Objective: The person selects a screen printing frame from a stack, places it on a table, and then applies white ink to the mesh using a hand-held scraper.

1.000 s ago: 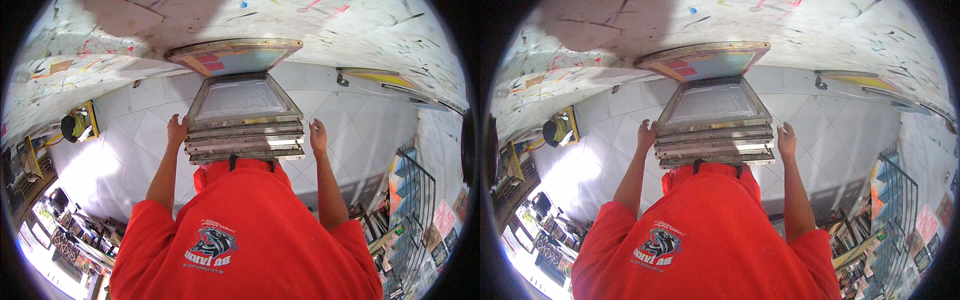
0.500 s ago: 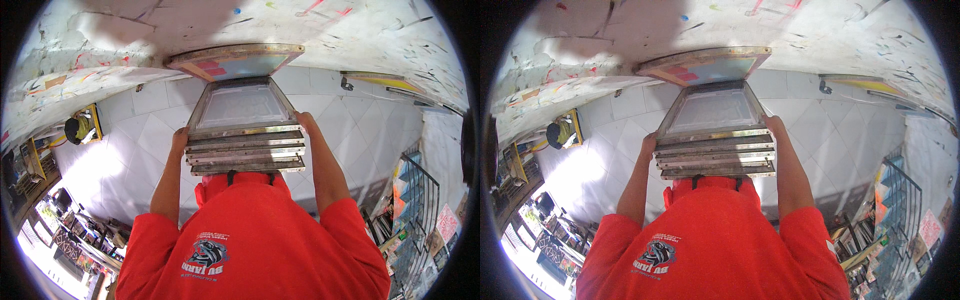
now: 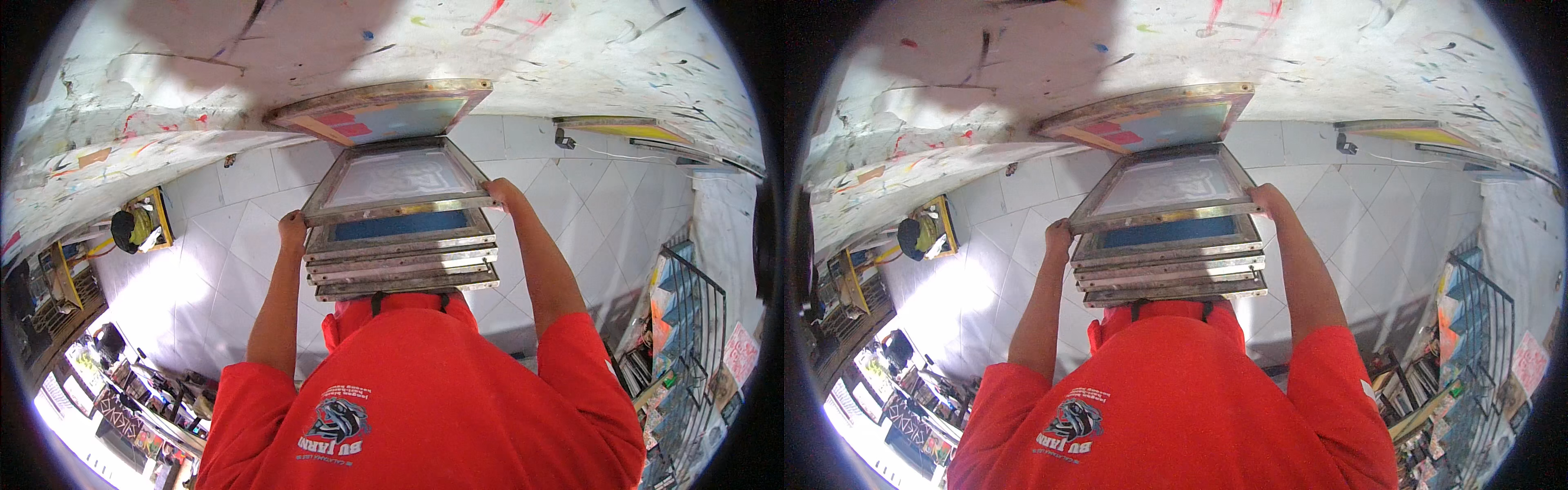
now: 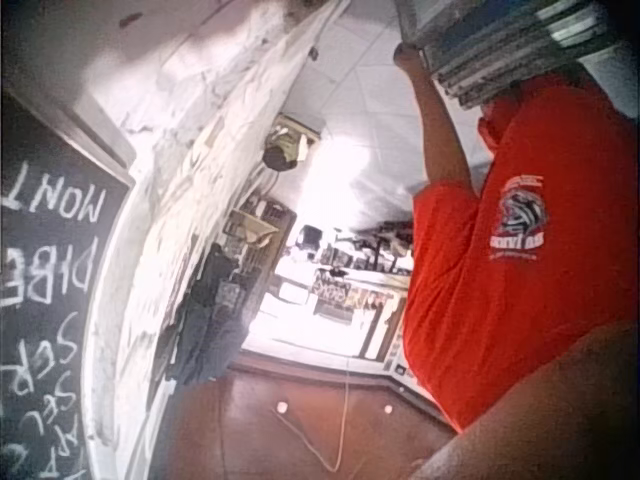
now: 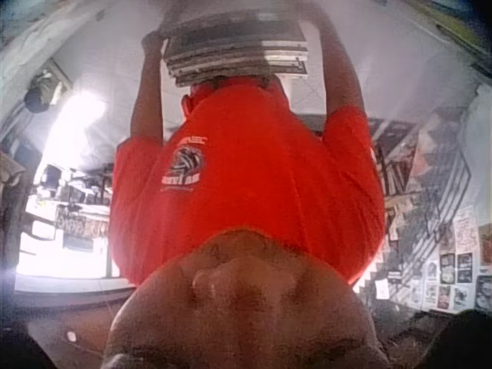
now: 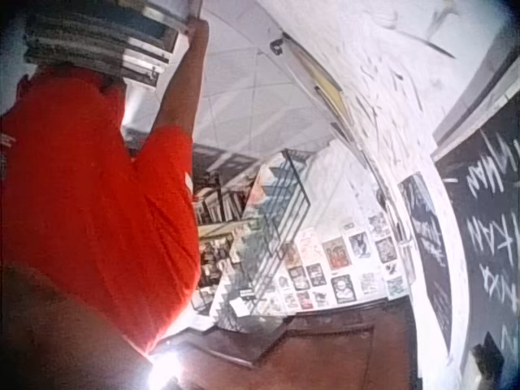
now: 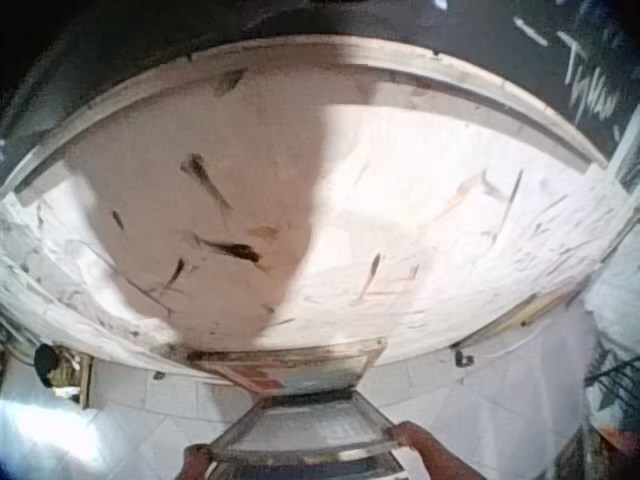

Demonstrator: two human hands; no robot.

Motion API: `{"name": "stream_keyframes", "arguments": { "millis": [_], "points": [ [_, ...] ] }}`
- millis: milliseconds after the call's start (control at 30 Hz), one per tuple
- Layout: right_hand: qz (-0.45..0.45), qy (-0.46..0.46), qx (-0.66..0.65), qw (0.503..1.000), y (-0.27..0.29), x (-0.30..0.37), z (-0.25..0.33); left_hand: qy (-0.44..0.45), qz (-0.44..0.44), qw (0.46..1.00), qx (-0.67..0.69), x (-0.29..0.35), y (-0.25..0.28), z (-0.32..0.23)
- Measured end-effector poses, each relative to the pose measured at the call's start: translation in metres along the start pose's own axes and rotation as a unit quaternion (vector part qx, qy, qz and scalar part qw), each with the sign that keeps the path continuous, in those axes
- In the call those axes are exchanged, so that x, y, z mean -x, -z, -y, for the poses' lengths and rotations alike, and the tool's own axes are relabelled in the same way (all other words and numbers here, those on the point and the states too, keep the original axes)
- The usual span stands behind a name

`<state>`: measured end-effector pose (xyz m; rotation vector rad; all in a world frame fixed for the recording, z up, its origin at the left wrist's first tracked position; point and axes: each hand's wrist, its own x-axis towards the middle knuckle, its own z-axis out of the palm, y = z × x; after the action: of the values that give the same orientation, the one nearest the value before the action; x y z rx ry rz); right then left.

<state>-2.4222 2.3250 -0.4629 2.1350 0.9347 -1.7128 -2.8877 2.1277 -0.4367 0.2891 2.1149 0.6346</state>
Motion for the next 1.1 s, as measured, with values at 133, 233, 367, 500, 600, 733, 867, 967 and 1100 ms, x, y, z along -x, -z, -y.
{"name": "stream_keyframes", "arguments": {
  "millis": [133, 233, 367, 500, 600, 733, 867, 967, 1100],
  "points": [
    [-0.007, -0.021, 0.044, 0.999, 0.009, -0.024, -0.021, -0.029, -0.002, 0.999, -0.018, 0.003, -0.012, -0.008],
    [0.007, -0.010, 0.031, 0.999, 0.010, -0.023, -0.016, -0.042, -0.003, 0.999, -0.007, -0.001, -0.014, -0.014],
    [0.020, -0.006, -0.027, 0.999, 0.010, 0.007, 0.009, -0.048, -0.003, 0.999, 0.002, -0.017, -0.014, -0.016],
    [0.048, 0.009, 0.023, 0.999, 0.022, -0.012, 0.002, -0.035, -0.052, 0.998, 0.033, -0.025, -0.026, -0.020],
    [0.055, -0.021, -0.006, 0.998, 0.021, -0.011, 0.004, 0.014, -0.035, 0.998, 0.051, -0.010, -0.030, -0.038],
    [0.046, -0.041, -0.039, 0.997, 0.017, 0.001, 0.008, 0.027, -0.003, 0.999, 0.019, -0.009, -0.025, -0.034],
    [0.052, -0.042, 0.025, 0.997, 0.019, -0.005, 0.005, 0.121, 0.064, 0.984, 0.112, -0.001, -0.024, -0.047],
    [0.012, 0.015, 0.180, 0.983, 0.022, -0.010, 0.010, 0.126, 0.130, 0.960, 0.212, -0.019, -0.022, -0.021],
    [-0.314, 0.289, 0.386, 0.818, 0.007, 0.030, 0.061, 0.125, 0.109, 0.962, 0.216, -0.016, -0.025, -0.011]
  ]
}}
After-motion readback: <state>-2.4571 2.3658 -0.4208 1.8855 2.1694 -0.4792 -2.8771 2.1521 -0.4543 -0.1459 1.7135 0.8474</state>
